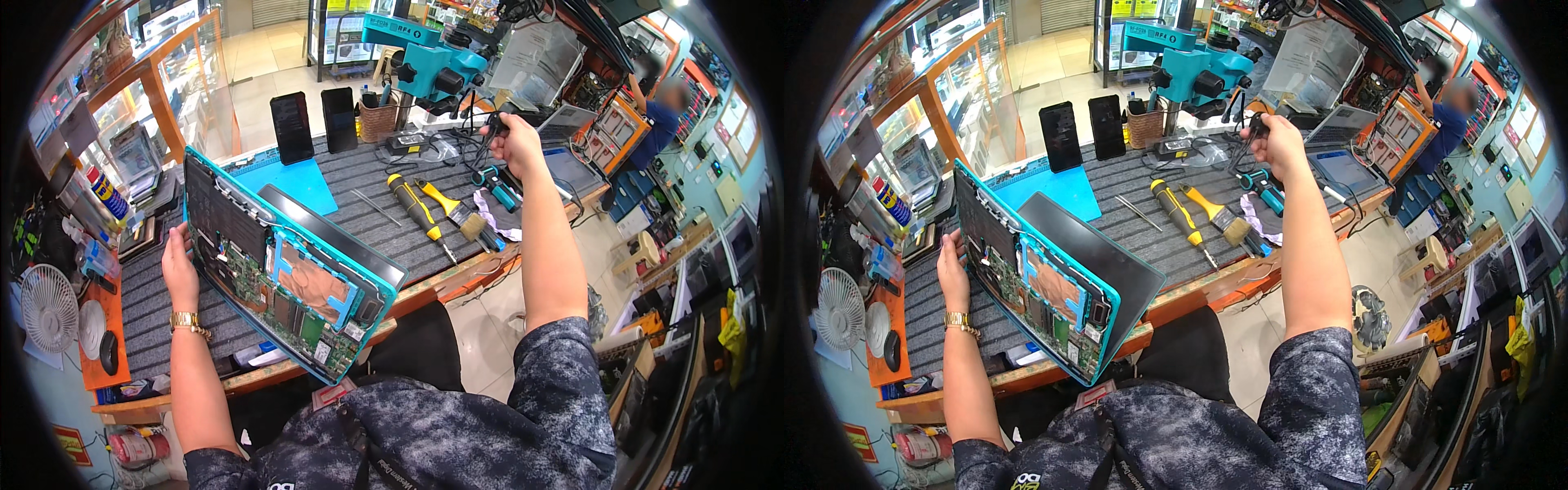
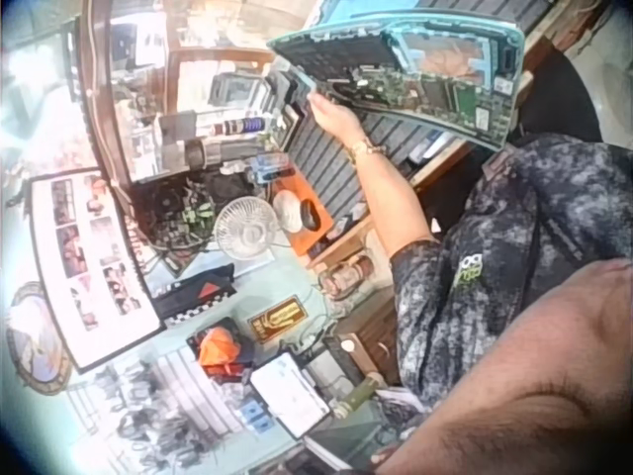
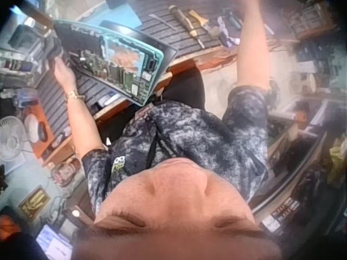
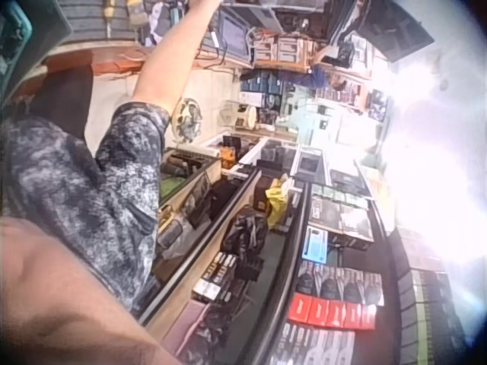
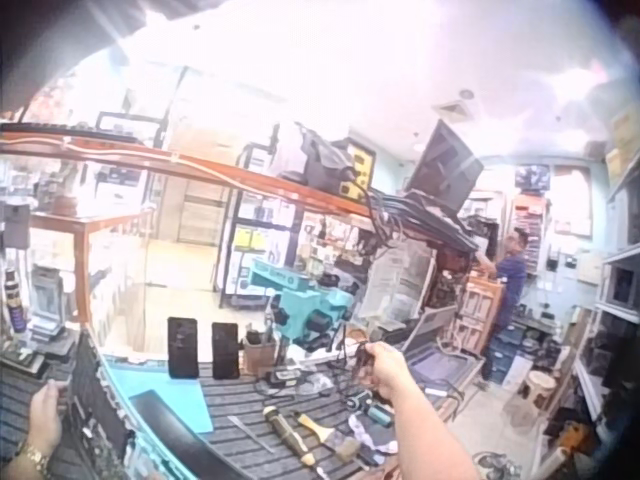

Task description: The person uses a screwdriver to unscrew the internal components of a laptop, then lifts the laptop to show its underside.

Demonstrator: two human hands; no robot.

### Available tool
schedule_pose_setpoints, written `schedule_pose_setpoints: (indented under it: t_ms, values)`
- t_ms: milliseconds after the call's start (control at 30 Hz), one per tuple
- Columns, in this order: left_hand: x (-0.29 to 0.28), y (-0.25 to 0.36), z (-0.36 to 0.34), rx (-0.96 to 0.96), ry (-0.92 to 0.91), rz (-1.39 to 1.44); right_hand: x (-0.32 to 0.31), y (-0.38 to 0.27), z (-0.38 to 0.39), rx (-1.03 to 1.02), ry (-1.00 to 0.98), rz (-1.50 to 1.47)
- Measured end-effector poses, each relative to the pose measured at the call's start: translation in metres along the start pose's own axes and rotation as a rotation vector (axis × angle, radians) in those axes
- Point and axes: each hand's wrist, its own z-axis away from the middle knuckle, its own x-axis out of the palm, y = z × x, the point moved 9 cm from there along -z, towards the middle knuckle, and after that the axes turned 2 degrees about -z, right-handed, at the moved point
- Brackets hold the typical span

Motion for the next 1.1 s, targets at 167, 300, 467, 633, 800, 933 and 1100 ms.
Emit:
schedule_pose_setpoints:
  t_ms: [167,300,467,633,800,933,1100]
  values:
    - [0.003,-0.001,-0.002,0.009,-0.021,0.020,-0.002,-0.001,0.001,0.087,-0.085,-0.299]
    - [0.014,-0.001,-0.004,0.017,-0.055,0.079,-0.010,-0.009,0.005,0.107,-0.187,-0.308]
    - [-0.006,-0.010,-0.005,0.005,-0.001,0.027,0.043,-0.049,0.035,-0.104,-0.232,-0.320]
    - [-0.011,0.001,-0.005,0.017,0.014,0.056,0.116,-0.081,0.071,-0.190,-0.649,-0.335]
    - [-0.040,0.018,-0.006,-0.050,0.135,0.314,0.183,-0.110,0.114,-0.261,-0.677,-0.275]
    - [-0.062,0.012,-0.005,-0.067,0.204,0.310,0.240,-0.119,0.127,-0.259,-0.750,-0.249]
    - [-0.068,0.032,-0.004,0.049,0.234,0.225,0.302,-0.110,0.137,-0.147,-0.735,-0.321]
